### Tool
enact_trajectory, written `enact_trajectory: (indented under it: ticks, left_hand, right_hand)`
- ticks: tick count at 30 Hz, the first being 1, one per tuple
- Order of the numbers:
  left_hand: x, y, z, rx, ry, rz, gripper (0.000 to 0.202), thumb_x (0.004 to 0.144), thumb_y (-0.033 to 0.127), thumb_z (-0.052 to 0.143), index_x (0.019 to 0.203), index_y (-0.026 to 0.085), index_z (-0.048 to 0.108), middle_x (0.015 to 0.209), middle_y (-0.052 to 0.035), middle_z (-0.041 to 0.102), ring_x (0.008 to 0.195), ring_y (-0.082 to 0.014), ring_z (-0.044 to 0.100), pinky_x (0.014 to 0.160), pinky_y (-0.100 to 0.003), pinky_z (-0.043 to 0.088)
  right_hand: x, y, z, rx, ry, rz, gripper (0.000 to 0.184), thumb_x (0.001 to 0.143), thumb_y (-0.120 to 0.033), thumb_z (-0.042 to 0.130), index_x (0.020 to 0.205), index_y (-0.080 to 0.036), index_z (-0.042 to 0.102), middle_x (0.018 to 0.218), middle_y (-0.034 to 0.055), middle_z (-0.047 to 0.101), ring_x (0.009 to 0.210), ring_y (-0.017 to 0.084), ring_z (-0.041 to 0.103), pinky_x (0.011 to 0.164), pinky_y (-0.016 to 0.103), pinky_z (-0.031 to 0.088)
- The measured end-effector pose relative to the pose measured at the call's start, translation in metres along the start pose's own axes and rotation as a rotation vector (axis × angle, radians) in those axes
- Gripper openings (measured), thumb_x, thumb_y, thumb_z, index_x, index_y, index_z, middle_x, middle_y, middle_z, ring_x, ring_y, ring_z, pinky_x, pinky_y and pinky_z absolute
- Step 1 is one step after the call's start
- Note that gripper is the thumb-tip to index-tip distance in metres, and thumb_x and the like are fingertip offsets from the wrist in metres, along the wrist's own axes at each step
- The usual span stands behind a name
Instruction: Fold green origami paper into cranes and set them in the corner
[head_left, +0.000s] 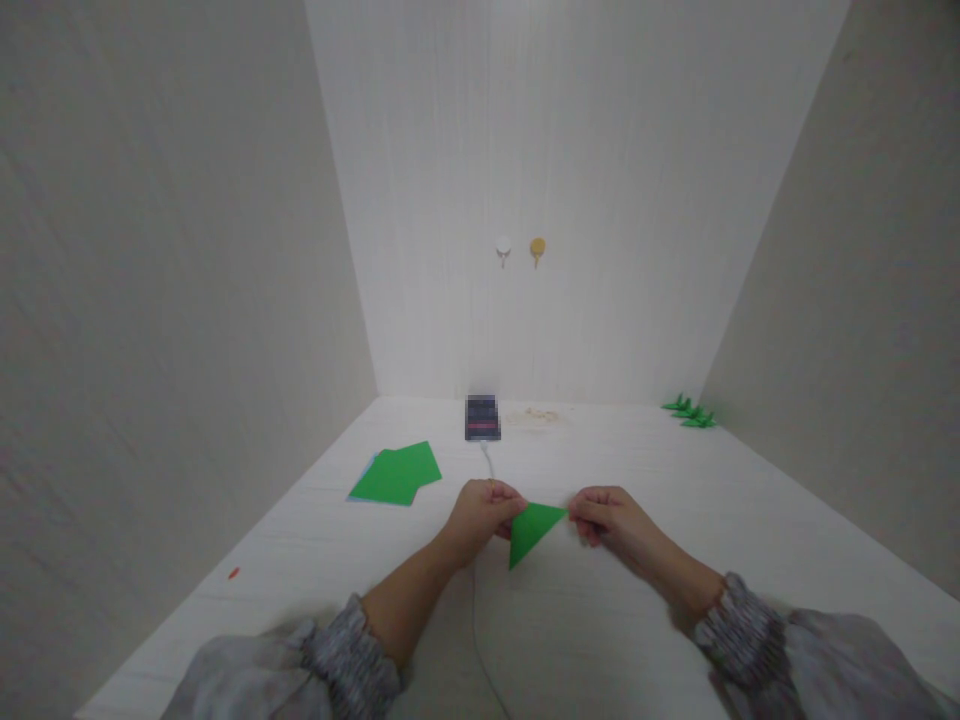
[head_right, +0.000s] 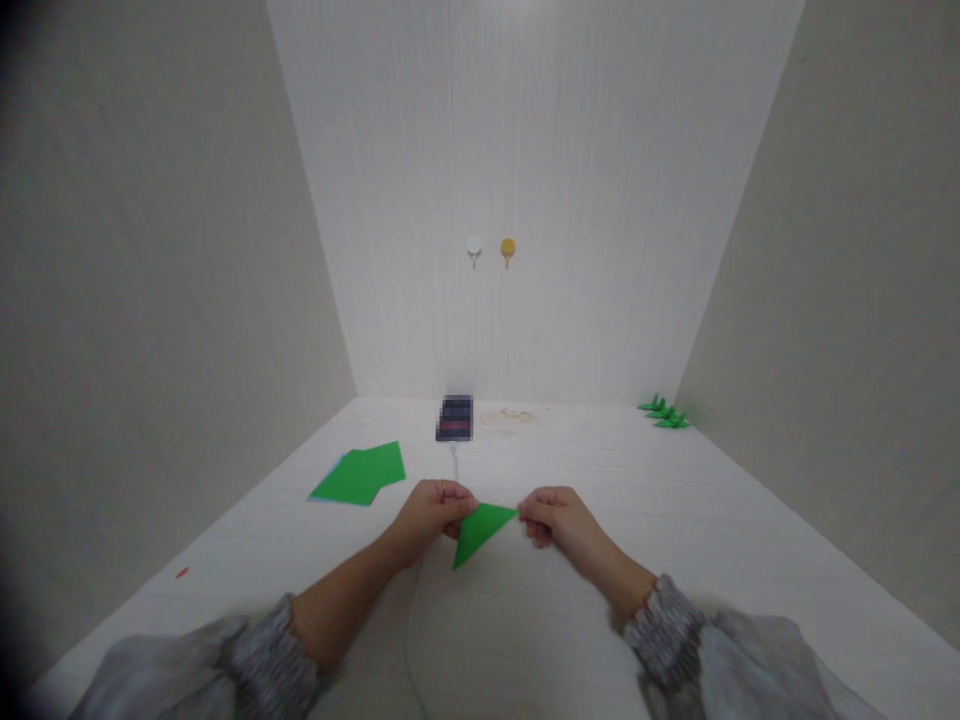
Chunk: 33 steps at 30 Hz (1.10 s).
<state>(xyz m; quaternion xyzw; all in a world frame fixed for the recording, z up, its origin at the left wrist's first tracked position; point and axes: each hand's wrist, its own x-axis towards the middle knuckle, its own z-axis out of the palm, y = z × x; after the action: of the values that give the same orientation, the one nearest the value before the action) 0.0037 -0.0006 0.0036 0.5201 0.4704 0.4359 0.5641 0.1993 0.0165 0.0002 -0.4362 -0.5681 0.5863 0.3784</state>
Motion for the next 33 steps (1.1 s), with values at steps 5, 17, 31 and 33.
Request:
enact_trajectory:
  ticks: [5,17,31,33]
  left_hand:
    - [0.002,-0.001,-0.001,-0.020,0.027,0.005,0.024,0.058,0.032,0.064,0.066,0.010,0.057,0.058,-0.0028,0.060,0.050,-0.0111,0.055,0.051,-0.025,0.045]
    - [0.001,-0.001,0.003,0.013,-0.016,-0.036,0.019,0.059,0.028,0.062,0.065,0.011,0.056,0.054,0.0000,0.058,0.045,-0.0092,0.053,0.047,-0.023,0.043]
    - [0.007,-0.006,-0.004,-0.040,0.078,0.064,0.023,0.063,0.033,0.060,0.068,0.011,0.056,0.056,-0.0013,0.059,0.050,-0.0109,0.055,0.050,-0.024,0.046]
    - [0.008,-0.006,-0.004,-0.058,0.121,0.076,0.024,0.064,0.034,0.060,0.070,0.011,0.056,0.058,-0.0018,0.060,0.050,-0.0112,0.055,0.050,-0.024,0.046]
  right_hand:
    - [0.000,0.000,-0.003,0.043,0.050,-0.063,0.025,0.064,-0.038,0.060,0.056,-0.015,0.055,0.047,-0.0022,0.051,0.039,0.007,0.040,0.040,0.021,0.030]
    - [-0.002,0.006,0.006,-0.058,-0.078,-0.045,0.026,0.065,-0.039,0.059,0.059,-0.013,0.055,0.051,-0.0022,0.054,0.040,0.006,0.041,0.041,0.020,0.028]
    - [0.001,0.000,-0.004,0.019,0.137,-0.129,0.023,0.065,-0.035,0.061,0.056,-0.014,0.055,0.046,-0.0032,0.048,0.038,0.006,0.037,0.038,0.020,0.026]
    - [0.000,-0.001,0.000,0.074,0.100,-0.129,0.026,0.068,-0.039,0.058,0.061,-0.014,0.056,0.050,-0.0024,0.051,0.039,0.006,0.039,0.039,0.020,0.029]
